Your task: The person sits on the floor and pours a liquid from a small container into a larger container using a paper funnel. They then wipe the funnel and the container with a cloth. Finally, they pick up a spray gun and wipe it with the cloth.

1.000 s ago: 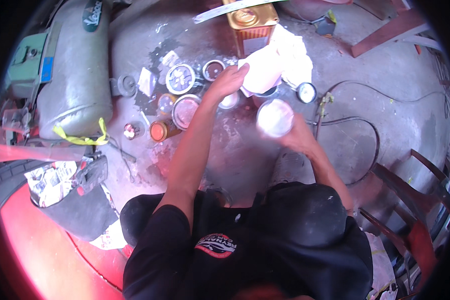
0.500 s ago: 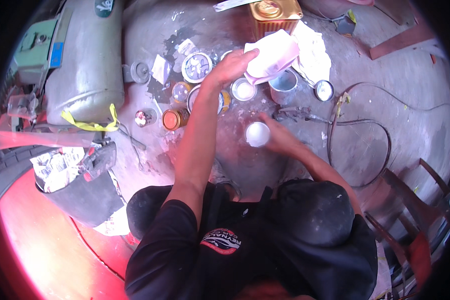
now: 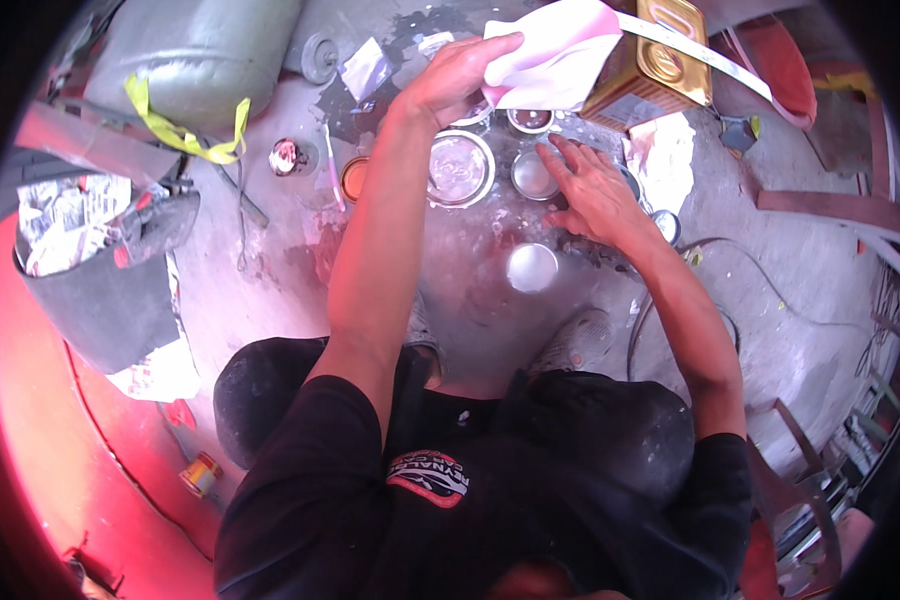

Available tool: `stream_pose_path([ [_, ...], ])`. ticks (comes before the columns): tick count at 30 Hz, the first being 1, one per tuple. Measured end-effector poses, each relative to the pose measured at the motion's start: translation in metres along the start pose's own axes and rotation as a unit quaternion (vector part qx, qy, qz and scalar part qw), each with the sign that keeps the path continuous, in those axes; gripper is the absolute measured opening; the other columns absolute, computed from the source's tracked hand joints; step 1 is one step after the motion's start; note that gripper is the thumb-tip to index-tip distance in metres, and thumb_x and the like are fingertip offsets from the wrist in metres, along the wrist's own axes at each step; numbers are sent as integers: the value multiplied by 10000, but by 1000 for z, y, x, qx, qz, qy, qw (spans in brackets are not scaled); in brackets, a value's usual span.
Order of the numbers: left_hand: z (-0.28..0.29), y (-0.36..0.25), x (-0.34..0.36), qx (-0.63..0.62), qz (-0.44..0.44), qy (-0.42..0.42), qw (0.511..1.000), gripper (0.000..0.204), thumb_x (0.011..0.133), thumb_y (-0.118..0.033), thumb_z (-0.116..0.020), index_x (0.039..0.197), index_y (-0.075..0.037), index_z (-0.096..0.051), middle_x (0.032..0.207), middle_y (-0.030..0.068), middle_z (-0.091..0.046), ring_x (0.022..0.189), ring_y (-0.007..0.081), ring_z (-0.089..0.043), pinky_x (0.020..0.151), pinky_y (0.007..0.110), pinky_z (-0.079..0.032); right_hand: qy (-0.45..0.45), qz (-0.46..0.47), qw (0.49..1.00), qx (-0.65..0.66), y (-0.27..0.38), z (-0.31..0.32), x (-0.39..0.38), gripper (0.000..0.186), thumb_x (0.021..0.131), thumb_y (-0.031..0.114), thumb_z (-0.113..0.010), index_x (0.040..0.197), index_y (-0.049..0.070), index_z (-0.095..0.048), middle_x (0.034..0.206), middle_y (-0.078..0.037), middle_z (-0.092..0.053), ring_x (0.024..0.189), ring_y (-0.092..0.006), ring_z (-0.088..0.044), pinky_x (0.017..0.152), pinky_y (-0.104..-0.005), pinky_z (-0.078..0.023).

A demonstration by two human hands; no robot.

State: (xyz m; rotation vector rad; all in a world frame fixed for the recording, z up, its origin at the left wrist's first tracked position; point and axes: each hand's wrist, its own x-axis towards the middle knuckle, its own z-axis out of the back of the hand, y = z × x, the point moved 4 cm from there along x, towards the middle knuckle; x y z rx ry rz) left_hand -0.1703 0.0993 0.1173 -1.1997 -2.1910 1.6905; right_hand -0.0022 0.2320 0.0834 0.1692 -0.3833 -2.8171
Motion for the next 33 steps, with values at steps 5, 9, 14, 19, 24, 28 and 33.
stream_pose_path([
  [5, 0, -4, -2, -87, -28, 21, 996, 459, 922, -227, -643, 1216, 113, -552, 1164, 169, -639, 994, 220, -656, 831, 321, -539, 69, -23, 997, -3, 4, -27, 23, 880, 700, 298, -821, 1437, 75, -393, 1376, -207, -494, 1233, -379, -520, 1031, -482, -420],
  [9, 5, 0, 4, -96, -52, 20, 994, 451, 930, -236, -628, 1224, 99, -559, 1176, 163, -636, 1015, 219, -652, 855, 323, -531, 104, -70, 989, 74, 3, -24, 25, 831, 689, 273, -824, 1401, 92, -435, 1339, -220, -514, 1144, -409, -580, 974, -474, -472],
  [14, 10, 2, 7, -62, -48, 20, 997, 471, 936, -285, -605, 1213, 94, -577, 1164, 160, -646, 1002, 223, -644, 854, 322, -509, 95, -139, 968, 184, 4, 3, 18, 801, 673, 267, -825, 1370, 96, -467, 1285, -226, -546, 1077, -424, -604, 921, -478, -500],
  [19, 1, 1, 4, -61, -42, 16, 997, 477, 937, -278, -602, 1225, 100, -566, 1149, 154, -647, 978, 210, -635, 817, 312, -498, 60, -140, 979, 135, -4, 0, 23, 778, 705, 241, -813, 1385, 110, -458, 1289, -184, -543, 1065, -392, -613, 897, -468, -503],
  [24, 6, 2, 4, -51, -35, 10, 998, 466, 941, -276, -609, 1232, 85, -560, 1084, 125, -658, 876, 158, -640, 669, 275, -489, 19, -79, 985, 154, -3, -22, 40, 828, 708, 246, -807, 1420, 103, -409, 1315, -278, -500, 1096, -452, -587, 925, -487, -499],
  [28, 8, 4, 8, -6, -35, -12, 999, 459, 938, -285, -616, 1202, 88, -573, 1066, 122, -657, 878, 153, -637, 679, 274, -493, 32, -80, 993, 78, 1, -36, 53, 901, 713, 260, -809, 1461, 95, -335, 1360, -261, -465, 1177, -438, -538, 970, -481, -472],
  [33, 3, 2, 2, 87, -28, -9, 996, 462, 954, -329, -584, 1157, 85, -611, 1098, 125, -657, 950, 166, -614, 802, 306, -489, -31, -67, 997, 2, 9, -15, 40, 902, 726, 300, -806, 1462, 83, -332, 1373, -194, -464, 1209, -382, -512, 990, -444, -445],
])
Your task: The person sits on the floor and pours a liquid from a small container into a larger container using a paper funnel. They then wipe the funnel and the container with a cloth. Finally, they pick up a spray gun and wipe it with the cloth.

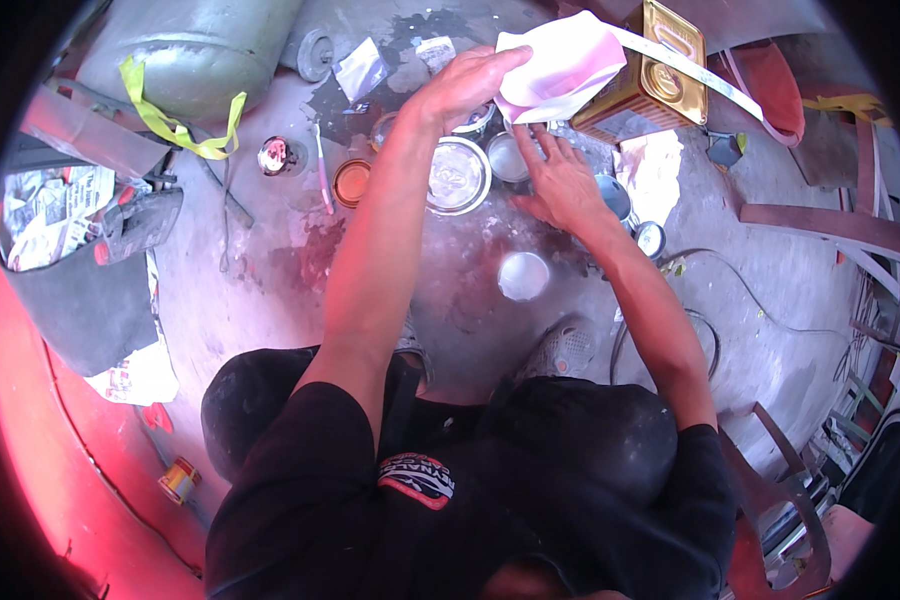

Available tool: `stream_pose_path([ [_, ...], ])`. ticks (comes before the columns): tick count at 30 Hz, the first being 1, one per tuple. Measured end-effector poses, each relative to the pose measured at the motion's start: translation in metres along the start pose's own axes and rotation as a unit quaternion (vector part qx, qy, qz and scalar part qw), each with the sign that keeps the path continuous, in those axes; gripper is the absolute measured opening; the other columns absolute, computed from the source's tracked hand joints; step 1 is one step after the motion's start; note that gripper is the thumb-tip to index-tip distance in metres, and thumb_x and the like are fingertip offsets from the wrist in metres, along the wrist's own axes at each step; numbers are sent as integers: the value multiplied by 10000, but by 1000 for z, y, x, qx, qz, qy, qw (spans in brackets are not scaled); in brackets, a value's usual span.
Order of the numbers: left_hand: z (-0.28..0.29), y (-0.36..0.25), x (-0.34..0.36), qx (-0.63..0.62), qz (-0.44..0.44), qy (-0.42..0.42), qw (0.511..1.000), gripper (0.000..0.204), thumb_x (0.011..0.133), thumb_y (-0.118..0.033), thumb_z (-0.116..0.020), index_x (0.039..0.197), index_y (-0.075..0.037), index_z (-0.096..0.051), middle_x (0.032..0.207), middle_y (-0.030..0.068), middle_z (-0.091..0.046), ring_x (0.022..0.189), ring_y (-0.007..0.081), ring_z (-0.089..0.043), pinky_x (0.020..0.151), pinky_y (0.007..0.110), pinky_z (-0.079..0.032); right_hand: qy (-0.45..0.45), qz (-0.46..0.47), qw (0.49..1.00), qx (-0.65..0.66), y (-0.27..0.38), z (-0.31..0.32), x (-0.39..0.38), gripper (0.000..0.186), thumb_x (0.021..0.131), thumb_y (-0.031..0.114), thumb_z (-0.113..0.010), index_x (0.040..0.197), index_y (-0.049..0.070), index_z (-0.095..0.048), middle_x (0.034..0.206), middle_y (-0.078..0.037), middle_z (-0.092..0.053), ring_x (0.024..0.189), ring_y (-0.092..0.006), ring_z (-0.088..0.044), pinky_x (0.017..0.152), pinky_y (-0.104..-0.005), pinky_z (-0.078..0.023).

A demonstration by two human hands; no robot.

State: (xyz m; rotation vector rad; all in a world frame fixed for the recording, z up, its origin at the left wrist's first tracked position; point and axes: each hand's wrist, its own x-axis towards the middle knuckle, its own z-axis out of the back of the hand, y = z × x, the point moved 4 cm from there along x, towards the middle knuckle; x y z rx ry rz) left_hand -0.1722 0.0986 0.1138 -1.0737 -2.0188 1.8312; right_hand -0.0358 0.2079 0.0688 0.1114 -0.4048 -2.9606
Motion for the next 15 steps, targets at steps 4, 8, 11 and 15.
stream_pose_path([
  [4, -5, 9, 6, 62, 11, 71, 995, 472, 977, -336, -542, 1150, 98, -610, 997, 107, -682, 873, 149, -624, 780, 303, -498, -7, -98, 989, 112, -5, 53, -60, 690, 758, 267, -776, 1334, 25, -485, 1235, -200, -571, 1006, -341, -631, 860, -424, -511],
  [8, -30, 20, 15, 137, -11, 138, 981, 441, 987, -339, -524, 1188, 41, -623, 986, 80, -689, 860, 139, -619, 767, 298, -495, 302, -189, 880, 313, -23, 10, -148, 651, 739, 256, -791, 1280, 6, -530, 1112, -219, -627, 869, -336, -663, 787, -413, -522],
  [11, -61, 36, 11, 145, 22, 194, 970, 434, 983, -333, -537, 1200, 33, -626, 1054, 83, -687, 924, 151, -619, 829, 289, -480, 203, -166, 912, 316, -12, -51, -187, 785, 706, 287, -820, 1358, 34, -463, 1187, -223, -593, 960, -356, -641, 836, -422, -512],
  [15, -93, 55, 11, 161, 55, 193, 966, 466, 970, -343, -552, 1221, 46, -611, 1152, 128, -666, 1024, 178, -603, 907, 305, -452, 26, -216, 922, 321, 11, -97, -178, 936, 688, 315, -833, 1441, 57, -341, 1295, -204, -532, 1119, -372, -567, 949, -429, -469],
])
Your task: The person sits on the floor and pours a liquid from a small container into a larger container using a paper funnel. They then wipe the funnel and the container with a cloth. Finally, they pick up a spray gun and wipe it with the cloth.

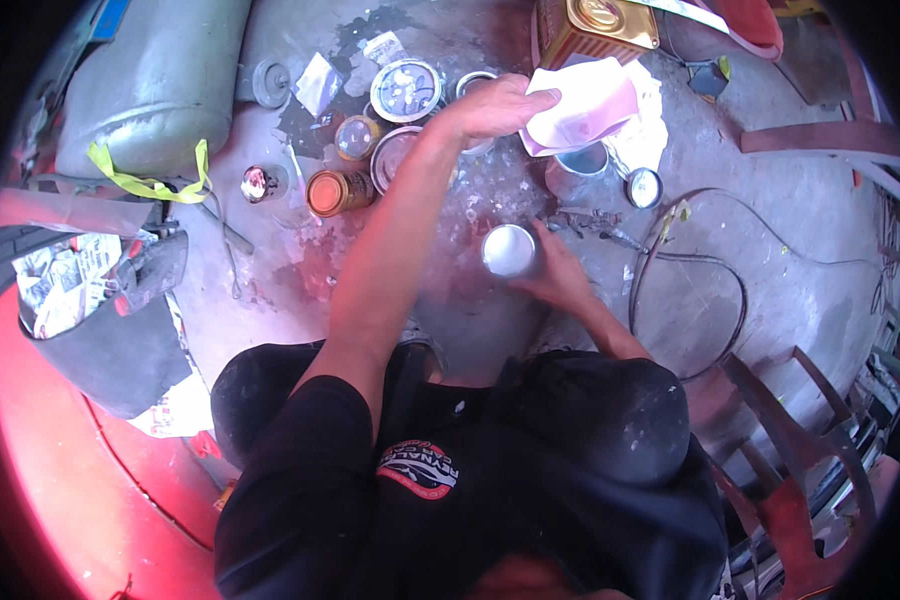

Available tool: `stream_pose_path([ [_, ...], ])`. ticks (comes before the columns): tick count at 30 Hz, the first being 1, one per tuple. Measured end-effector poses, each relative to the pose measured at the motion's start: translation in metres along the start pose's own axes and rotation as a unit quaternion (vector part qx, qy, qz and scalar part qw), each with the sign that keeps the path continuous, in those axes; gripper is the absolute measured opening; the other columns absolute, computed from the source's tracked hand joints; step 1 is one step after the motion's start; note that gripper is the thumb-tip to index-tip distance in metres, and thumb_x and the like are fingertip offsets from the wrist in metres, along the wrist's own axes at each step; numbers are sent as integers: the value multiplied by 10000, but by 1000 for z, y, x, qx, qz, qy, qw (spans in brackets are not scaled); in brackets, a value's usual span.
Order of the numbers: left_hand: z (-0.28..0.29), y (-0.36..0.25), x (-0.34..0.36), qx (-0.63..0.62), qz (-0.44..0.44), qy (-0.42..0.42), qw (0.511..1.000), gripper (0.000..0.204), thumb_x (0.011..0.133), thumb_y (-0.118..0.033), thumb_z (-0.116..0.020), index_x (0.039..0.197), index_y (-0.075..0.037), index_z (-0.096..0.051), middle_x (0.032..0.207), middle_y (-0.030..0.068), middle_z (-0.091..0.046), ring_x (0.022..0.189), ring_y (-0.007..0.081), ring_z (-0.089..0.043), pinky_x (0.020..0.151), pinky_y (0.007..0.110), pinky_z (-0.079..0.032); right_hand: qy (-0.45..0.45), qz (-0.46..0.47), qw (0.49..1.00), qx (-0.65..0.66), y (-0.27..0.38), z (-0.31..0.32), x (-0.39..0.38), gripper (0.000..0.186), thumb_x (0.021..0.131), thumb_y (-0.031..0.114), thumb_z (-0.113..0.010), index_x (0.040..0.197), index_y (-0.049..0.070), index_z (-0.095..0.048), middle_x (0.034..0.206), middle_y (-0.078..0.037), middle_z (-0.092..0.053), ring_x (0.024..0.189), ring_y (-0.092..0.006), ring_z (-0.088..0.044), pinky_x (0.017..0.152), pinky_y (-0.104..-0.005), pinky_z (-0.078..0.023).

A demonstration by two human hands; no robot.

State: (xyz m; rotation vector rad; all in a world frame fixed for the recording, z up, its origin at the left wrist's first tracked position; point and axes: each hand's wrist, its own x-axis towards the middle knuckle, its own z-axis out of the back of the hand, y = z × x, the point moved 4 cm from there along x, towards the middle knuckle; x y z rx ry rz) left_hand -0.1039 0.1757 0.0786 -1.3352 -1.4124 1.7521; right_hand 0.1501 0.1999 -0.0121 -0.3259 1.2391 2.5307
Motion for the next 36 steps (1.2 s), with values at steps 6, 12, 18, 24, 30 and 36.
stream_pose_path([
  [6, -12, 25, 15, 97, 43, -52, 993, 440, 988, -339, -550, 1196, 42, -617, 1073, 85, -672, 950, 134, -603, 850, 287, -468, -49, 19, 998, 32, 6, -26, 13, 837, 687, 303, -824, 1390, 71, -434, 1348, -150, -521, 1238, -346, -496, 1033, -422, -417],
  [12, -19, 20, 10, 75, 27, -31, 996, 460, 998, -365, -521, 1207, 35, -615, 1063, 86, -678, 944, 136, -610, 841, 292, -476, -45, 67, 995, 65, -10, -23, 11, 650, 723, 227, -791, 1307, 63, -555, 1321, -140, -564, 1234, -325, -520, 1032, -411, -426],
  [18, -31, 24, 15, 86, 64, 5, 994, 482, 992, -377, -527, 1178, 57, -622, 1040, 100, -688, 934, 147, -617, 850, 296, -473, 14, -49, 954, 296, 1, 15, -19, 579, 744, 175, -822, 1256, 35, -589, 1207, -96, -639, 1099, -190, -609, 967, -331, -463],
  [24, -24, 41, 25, 141, 70, -36, 987, 482, 986, -368, -516, 1133, 74, -638, 1036, 131, -695, 941, 174, -632, 861, 315, -472, -129, -11, 932, 340, 14, 62, -27, 572, 727, 146, -843, 1212, 25, -566, 1069, -60, -669, 1012, -157, -624, 910, -318, -484],
  [30, -31, 43, 29, 278, 21, -31, 960, 456, 965, -352, -488, 1122, 50, -637, 1054, 217, -687, 980, 305, -654, 876, 376, -471, -189, -6, 930, 316, 11, 137, -27, 558, 702, 133, -856, 1177, 20, -587, 1056, -74, -680, 983, -167, -641, 881, -328, -500],
  [36, -44, 30, 24, 348, -16, -24, 937, 446, 987, -343, -446, 1152, 37, -610, 1051, 271, -655, 1031, 409, -619, 902, 442, -462, -339, 17, 938, 77, 22, 219, 1, 483, 724, 116, -794, 1164, 28, -615, 1083, -153, -680, 1025, -269, -658, 876, -355, -500],
])
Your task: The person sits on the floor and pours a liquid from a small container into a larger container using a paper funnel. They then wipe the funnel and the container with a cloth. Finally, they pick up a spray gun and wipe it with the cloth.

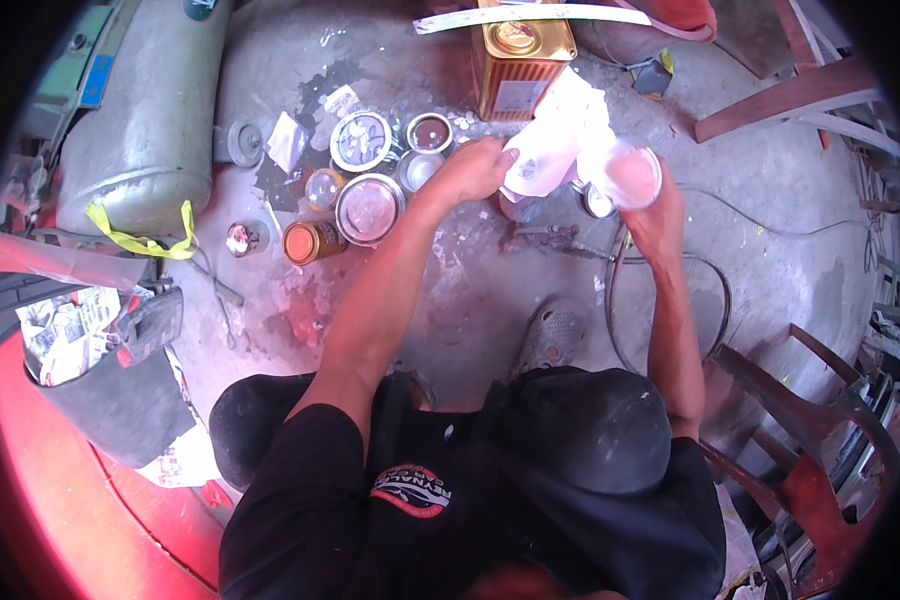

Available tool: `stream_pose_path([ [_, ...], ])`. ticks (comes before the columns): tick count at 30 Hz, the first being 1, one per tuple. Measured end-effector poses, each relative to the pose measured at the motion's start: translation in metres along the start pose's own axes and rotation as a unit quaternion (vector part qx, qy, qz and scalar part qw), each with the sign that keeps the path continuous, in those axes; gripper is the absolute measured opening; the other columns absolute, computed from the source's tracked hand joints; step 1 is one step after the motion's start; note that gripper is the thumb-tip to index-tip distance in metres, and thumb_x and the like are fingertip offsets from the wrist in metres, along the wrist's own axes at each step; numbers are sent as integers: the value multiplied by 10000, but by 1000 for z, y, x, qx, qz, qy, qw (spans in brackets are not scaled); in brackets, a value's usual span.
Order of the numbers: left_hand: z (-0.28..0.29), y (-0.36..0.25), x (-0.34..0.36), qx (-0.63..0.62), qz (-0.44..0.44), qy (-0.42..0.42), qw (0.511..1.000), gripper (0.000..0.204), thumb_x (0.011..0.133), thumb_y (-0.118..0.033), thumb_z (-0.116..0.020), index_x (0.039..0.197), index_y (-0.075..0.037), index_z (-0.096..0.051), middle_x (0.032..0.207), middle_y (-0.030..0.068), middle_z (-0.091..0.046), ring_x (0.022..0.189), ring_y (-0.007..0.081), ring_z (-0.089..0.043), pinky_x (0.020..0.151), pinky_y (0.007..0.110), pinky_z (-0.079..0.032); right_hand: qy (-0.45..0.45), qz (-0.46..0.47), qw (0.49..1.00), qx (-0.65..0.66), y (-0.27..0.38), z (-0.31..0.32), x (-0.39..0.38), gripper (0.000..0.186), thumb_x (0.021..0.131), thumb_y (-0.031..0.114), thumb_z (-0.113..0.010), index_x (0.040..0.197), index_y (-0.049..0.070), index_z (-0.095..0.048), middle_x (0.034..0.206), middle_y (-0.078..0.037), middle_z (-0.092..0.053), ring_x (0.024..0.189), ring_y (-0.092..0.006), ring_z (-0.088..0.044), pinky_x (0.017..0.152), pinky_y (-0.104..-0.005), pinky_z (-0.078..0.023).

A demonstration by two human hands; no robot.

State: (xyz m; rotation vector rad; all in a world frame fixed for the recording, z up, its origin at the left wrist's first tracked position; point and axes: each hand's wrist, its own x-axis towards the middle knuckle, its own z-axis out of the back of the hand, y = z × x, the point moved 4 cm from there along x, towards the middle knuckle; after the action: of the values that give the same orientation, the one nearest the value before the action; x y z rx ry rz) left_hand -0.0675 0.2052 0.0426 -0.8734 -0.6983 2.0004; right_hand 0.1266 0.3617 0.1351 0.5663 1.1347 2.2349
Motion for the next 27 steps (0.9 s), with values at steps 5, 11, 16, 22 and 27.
stream_pose_path([
  [5, 3, -12, -7, -16, -14, -19, 1000, 431, 998, -329, -430, 1189, 26, -583, 1075, 279, -636, 1043, 429, -604, 918, 469, -454, 33, 72, 986, -148, -6, -15, 34, 482, 728, 83, -745, 1187, 48, -600, 1165, -169, -634, 1127, -363, -569, 954, -429, -454],
  [11, 3, -11, -8, -35, -1, -14, 999, 441, 1002, -336, -438, 1165, 44, -589, 1071, 279, -642, 1050, 423, -608, 904, 459, -458, 72, 126, 959, -241, 0, -25, 49, 481, 737, 15, -689, 1202, 89, -593, 1181, -140, -620, 1149, -342, -538, 933, -434, -467],
  [16, 3, -9, -7, -49, -18, -17, 998, 445, 1003, -340, -437, 1156, 49, -591, 1060, 279, -646, 1035, 421, -615, 893, 457, -463, 92, 155, 939, -293, 0, -28, 50, 495, 736, -34, -646, 1208, 105, -588, 1181, -120, -614, 1143, -332, -537, 917, -432, -483],
  [22, 0, -2, -4, -44, 5, 2, 999, 454, 1002, -352, -439, 1140, 52, -594, 1046, 273, -652, 1024, 414, -622, 880, 455, -466, 86, 186, 926, -318, -1, -30, 47, 483, 743, -4, -669, 1207, 109, -598, 1164, -111, -619, 1128, -319, -544, 931, -413, -473],
  [27, 3, -5, -6, -58, 6, 2, 998, 466, 1003, -361, -441, 1111, 63, -602, 1022, 273, -658, 1005, 407, -629, 873, 455, -464, 85, 179, 923, -329, 2, -30, 46, 536, 720, -47, -644, 1223, 124, -580, 1184, -93, -607, 1149, -310, -532, 898, -420, -497],
])
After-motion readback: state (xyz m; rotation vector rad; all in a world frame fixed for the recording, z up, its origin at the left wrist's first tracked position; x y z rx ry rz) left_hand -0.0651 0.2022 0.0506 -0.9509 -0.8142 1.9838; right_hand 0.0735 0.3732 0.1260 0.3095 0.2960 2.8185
